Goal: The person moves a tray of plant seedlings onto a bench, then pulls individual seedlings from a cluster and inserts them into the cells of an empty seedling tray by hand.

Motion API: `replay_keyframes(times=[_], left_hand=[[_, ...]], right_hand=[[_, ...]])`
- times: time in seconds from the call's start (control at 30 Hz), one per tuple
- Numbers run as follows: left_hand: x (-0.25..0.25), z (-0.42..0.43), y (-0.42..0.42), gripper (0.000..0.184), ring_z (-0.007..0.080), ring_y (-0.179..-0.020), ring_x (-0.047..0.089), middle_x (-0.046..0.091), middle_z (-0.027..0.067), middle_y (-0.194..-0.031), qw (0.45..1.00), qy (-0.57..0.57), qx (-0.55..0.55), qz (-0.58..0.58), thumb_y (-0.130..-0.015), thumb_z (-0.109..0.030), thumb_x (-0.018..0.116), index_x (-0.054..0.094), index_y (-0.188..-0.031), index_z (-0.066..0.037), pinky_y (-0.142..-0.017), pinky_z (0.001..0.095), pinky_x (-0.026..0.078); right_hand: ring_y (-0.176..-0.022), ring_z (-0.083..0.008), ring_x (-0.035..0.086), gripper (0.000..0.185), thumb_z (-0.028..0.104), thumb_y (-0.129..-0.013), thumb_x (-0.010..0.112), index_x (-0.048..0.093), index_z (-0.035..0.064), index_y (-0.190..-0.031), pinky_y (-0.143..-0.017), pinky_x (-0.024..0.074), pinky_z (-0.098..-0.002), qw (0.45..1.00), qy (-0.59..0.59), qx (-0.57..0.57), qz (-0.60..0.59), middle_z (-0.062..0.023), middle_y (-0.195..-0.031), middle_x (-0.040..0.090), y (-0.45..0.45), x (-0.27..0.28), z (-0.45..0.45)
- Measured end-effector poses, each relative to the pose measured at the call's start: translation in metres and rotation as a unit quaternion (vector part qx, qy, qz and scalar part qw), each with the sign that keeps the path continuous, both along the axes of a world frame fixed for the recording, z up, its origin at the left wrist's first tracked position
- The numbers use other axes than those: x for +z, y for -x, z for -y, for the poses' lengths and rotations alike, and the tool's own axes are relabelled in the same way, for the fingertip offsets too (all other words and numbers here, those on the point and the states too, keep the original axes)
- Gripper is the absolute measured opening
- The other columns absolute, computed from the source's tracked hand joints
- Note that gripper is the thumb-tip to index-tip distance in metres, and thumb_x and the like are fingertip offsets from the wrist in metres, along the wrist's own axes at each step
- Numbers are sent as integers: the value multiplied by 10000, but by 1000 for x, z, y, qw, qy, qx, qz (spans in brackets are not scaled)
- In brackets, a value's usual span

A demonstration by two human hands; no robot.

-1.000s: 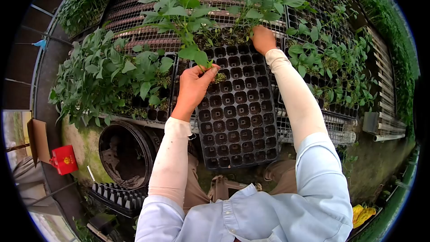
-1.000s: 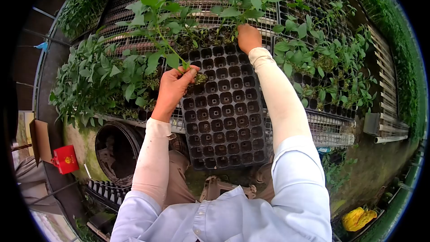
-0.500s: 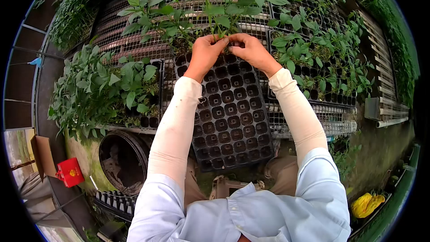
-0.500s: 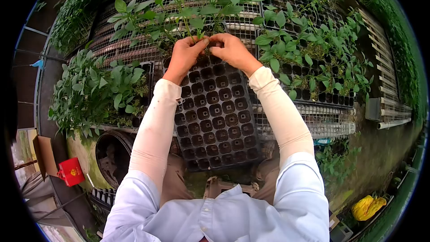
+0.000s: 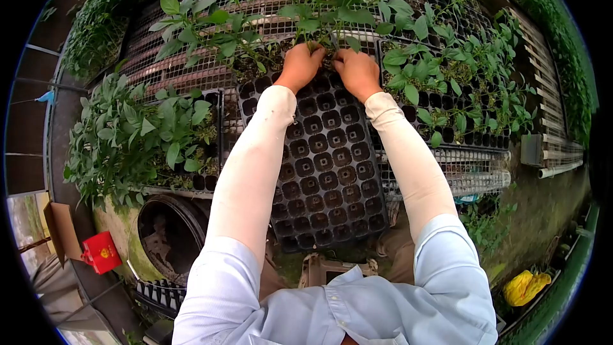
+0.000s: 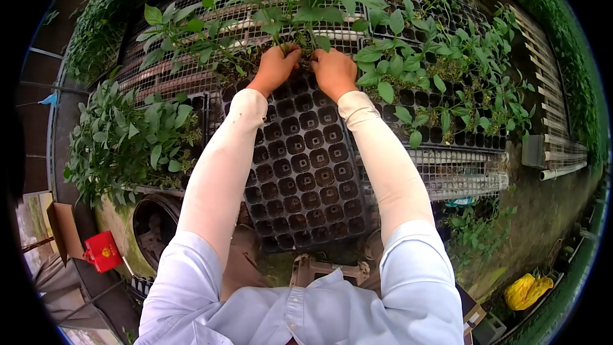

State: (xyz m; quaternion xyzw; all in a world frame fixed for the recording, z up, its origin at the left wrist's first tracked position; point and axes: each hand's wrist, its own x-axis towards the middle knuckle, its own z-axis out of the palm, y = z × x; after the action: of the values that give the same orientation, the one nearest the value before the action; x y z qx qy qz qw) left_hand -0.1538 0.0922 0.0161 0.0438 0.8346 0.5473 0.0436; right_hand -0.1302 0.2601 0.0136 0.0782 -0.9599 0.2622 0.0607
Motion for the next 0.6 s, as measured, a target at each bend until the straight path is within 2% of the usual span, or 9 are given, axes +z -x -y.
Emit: replay_keyframes(times=[0.07, 0.13, 0.2, 0.23, 0.27, 0.33, 0.37, 0.47, 0.6], left_hand=[[-16, -1, 0, 294, 227, -686, 680, 697, 100, -720, 998, 44, 12, 41, -908, -269, 626, 712, -1009, -7, -691, 367, 515], [-13, 0, -1, 284, 268, -725, 685, 704, 121, -757, 997, 74, -4, 5, -899, -257, 621, 713, -1018, -16, -712, 376, 516], [15, -1, -10, 279, 328, -769, 683, 707, 167, -805, 989, 133, -69, 10, -870, -225, 637, 701, -1041, -15, -737, 395, 518], [1, 5, -7, 292, 359, -841, 670, 694, 180, -926, 996, 48, -61, 51, -831, -186, 657, 688, -1068, -16, -768, 403, 519], [-7, 10, -10, 292, 359, -841, 670, 694, 180, -926, 996, 49, -60, 50, -831, -186, 657, 688, -1068, -16, -768, 403, 519], [-14, 21, -22, 280, 214, -846, 661, 652, 85, -959, 982, 86, 9, -167, -865, -132, 648, 658, -1122, -21, -729, 327, 521], [-5, 24, -32, 265, 348, -911, 636, 619, 120, -1008, 975, 141, 32, -166, -818, -147, 661, 711, -1063, -57, -783, 427, 510], [-1, 18, -51, 201, 335, -890, 640, 620, 102, -972, 957, 240, 51, -152, -835, -166, 671, 743, -1009, -96, -763, 437, 511], [-6, 12, -59, 138, 300, -899, 648, 633, 71, -952, 935, 299, 66, -181, -852, -229, 674, 768, -910, -146, -750, 434, 528]], right_hand=[[-863, -384, 650, 189, 245, -845, 668, 686, 91, -952, -738, 499, -493, 994, -42, 19, -96, -160, -881, 677, -2, -9, 2], [-873, -392, 645, 201, 244, -844, 668, 672, 82, -963, -731, 491, -505, 997, -5, -23, -70, -173, -889, 676, 10, -40, 5], [-867, -399, 643, 213, 248, -846, 666, 663, 74, -970, -732, 488, -503, 992, 72, -42, -96, -185, -868, 671, 9, -38, 7], [-898, -359, 639, 183, 233, -861, 651, 698, 114, -993, -755, 499, -470, 997, 13, -56, -55, -120, -976, 677, 8, -36, 6], [-898, -359, 639, 183, 233, -861, 651, 698, 114, -993, -755, 499, -470, 997, 14, -55, -56, -120, -976, 677, 3, -27, 5], [-899, -370, 637, 216, 244, -867, 654, 697, 119, -1038, -766, 496, -467, 999, 6, -6, -36, -122, -969, 677, -7, -9, 1], [-907, -367, 636, 238, 259, -870, 661, 695, 123, -1062, -767, 495, -464, 999, 44, -15, -27, -124, -948, 673, -8, -10, 0], [-936, -356, 626, 219, 248, -859, 664, 705, 128, -1037, -765, 494, -449, 998, 37, -44, -34, -126, -990, 625, -19, 3, 7], [-901, -363, 629, 170, 239, -841, 684, 717, 122, -960, -780, 495, -471, 998, 21, -34, -47, -125, -984, 650, -10, -11, 13]])
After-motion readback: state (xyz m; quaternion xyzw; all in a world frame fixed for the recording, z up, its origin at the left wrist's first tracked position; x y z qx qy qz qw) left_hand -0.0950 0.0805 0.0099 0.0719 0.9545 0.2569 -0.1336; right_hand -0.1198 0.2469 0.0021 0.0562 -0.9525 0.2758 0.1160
